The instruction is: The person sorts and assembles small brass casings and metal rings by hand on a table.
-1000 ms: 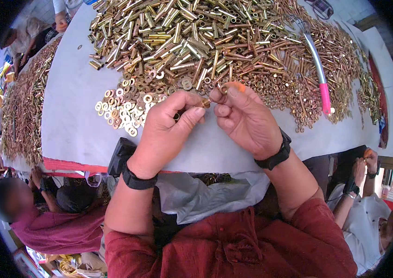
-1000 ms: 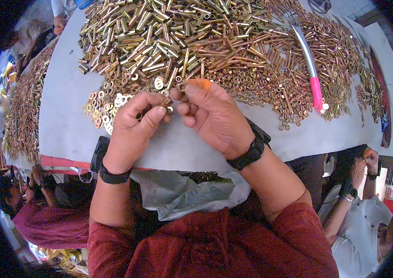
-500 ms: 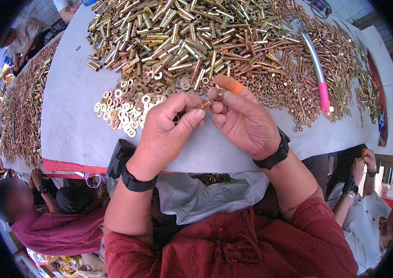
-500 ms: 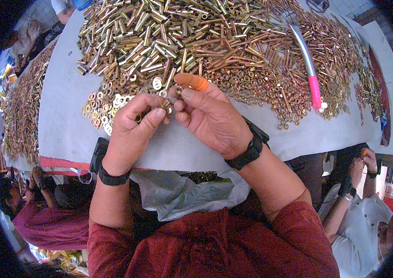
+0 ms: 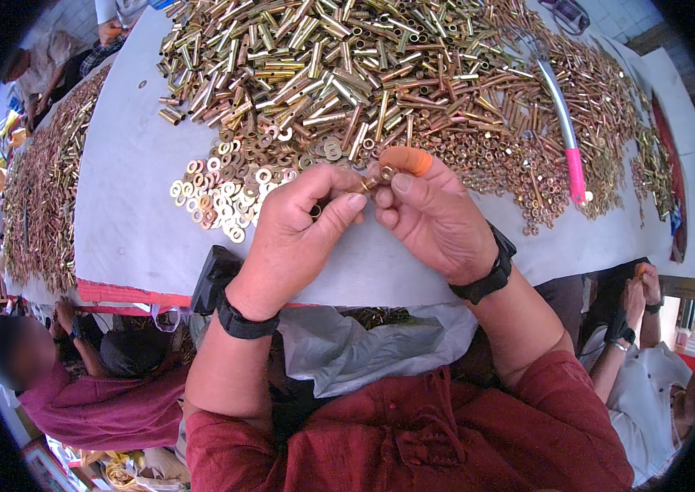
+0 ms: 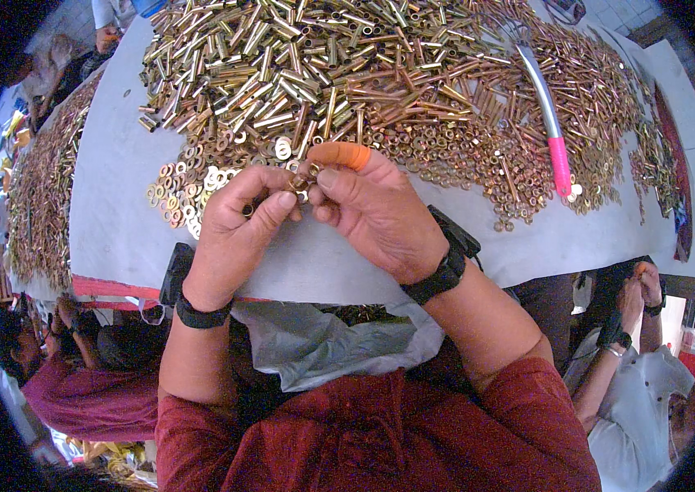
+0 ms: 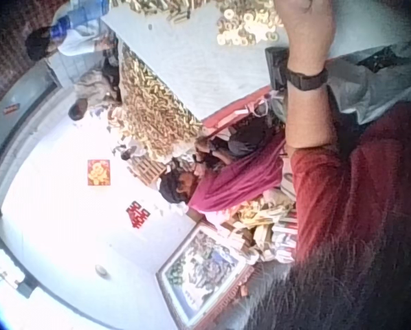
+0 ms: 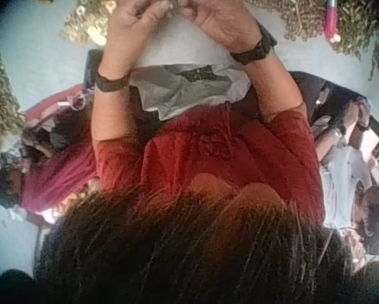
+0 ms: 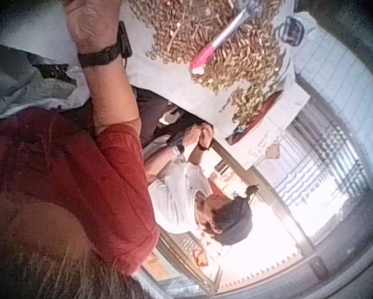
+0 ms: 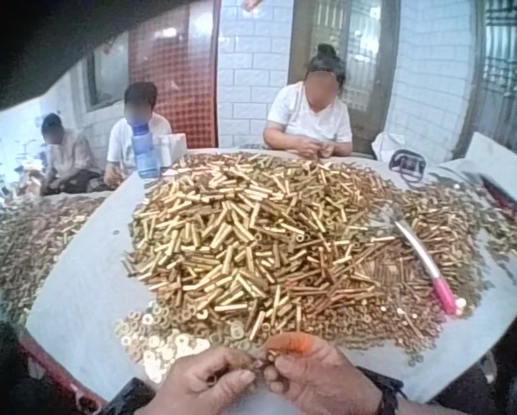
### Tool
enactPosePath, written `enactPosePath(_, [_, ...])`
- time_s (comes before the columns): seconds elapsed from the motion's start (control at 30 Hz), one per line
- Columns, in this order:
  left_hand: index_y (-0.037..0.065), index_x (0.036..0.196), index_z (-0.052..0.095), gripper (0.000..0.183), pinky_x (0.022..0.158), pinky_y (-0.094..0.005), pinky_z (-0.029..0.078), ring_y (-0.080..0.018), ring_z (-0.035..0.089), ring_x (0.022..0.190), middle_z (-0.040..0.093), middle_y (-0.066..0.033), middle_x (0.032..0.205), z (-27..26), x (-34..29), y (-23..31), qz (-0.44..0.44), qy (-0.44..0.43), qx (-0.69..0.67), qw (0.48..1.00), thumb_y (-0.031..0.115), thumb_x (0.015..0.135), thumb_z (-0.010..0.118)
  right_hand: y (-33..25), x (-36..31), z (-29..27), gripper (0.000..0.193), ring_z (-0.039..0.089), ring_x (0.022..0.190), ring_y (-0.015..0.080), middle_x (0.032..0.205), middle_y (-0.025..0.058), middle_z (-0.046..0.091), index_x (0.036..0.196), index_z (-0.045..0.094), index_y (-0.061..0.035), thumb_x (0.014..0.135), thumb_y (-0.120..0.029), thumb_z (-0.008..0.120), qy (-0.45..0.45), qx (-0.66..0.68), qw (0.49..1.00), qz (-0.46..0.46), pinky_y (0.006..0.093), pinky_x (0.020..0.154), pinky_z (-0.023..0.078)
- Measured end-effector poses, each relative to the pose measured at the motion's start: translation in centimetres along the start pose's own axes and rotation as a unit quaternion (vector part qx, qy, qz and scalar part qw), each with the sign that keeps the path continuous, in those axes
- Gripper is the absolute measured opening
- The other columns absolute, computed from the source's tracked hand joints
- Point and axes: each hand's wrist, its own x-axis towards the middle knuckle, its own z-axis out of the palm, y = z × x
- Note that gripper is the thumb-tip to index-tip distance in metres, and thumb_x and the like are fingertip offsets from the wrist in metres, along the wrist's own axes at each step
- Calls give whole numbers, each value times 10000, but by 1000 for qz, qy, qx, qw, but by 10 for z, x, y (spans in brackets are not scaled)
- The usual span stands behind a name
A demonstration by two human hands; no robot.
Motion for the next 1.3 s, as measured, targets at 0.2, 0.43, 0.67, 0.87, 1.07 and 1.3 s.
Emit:
enactPosePath(0.2, [-10, 966, 600, 87, 698, -249, 471, -101, 572, 748, 607, -37, 812, -2, 0, 3, -14, -3, 8, 1000, 63, 920, 609, 0, 0, 2, 254, 615, 840, 123, 1025, 48, 661, 1170, 615, -36, 920, -82, 623, 8, -14, 1000, 2, 251, 720, 498])
enactPosePath(0.43, [-5, 956, 594, 86, 695, -249, 468, -106, 574, 752, 608, -41, 816, -2, 0, -2, 8, -7, 17, 1000, 68, 916, 616, 0, -1, 2, 262, 608, 844, 123, 994, 40, 651, 1168, 607, -17, 911, -68, 628, 7, -27, 1000, -14, 256, 728, 490])
enactPosePath(0.67, [-1, 956, 595, 102, 702, -261, 472, -122, 576, 752, 613, -54, 820, -2, 0, -5, 24, -4, 19, 1000, 76, 903, 636, -5, -4, 11, 253, 609, 866, 127, 998, 58, 648, 1144, 603, -11, 893, -34, 631, -3, -72, 997, -25, 249, 760, 498])
enactPosePath(0.87, [-1, 972, 606, 115, 740, -277, 482, -160, 600, 794, 639, -75, 860, -4, 1, -6, 29, -19, 58, 998, 61, 883, 646, 0, -6, 14, 215, 630, 847, 142, 980, 54, 652, 1092, 620, -22, 878, -36, 630, 34, -357, 921, -150, 267, 778, 507])
enactPosePath(1.07, [2, 1004, 621, 155, 789, -294, 487, -195, 624, 865, 658, -96, 927, -6, 0, -7, 35, -2, 85, 996, 62, 866, 662, -10, -8, 29, 233, 647, 750, 180, 918, 78, 645, 1030, 649, -67, 800, -60, 686, 34, -628, 735, -255, 287, 670, 524])
enactPosePath(1.3, [4, 997, 622, 147, 786, -293, 484, -176, 608, 862, 646, -80, 917, -5, 0, -6, 15, -18, 44, 999, 81, 878, 662, -17, -9, 30, 215, 645, 790, 246, 953, 108, 639, 1008, 629, -61, 799, -53, 679, -10, -659, 700, -275, 309, 656, 534])
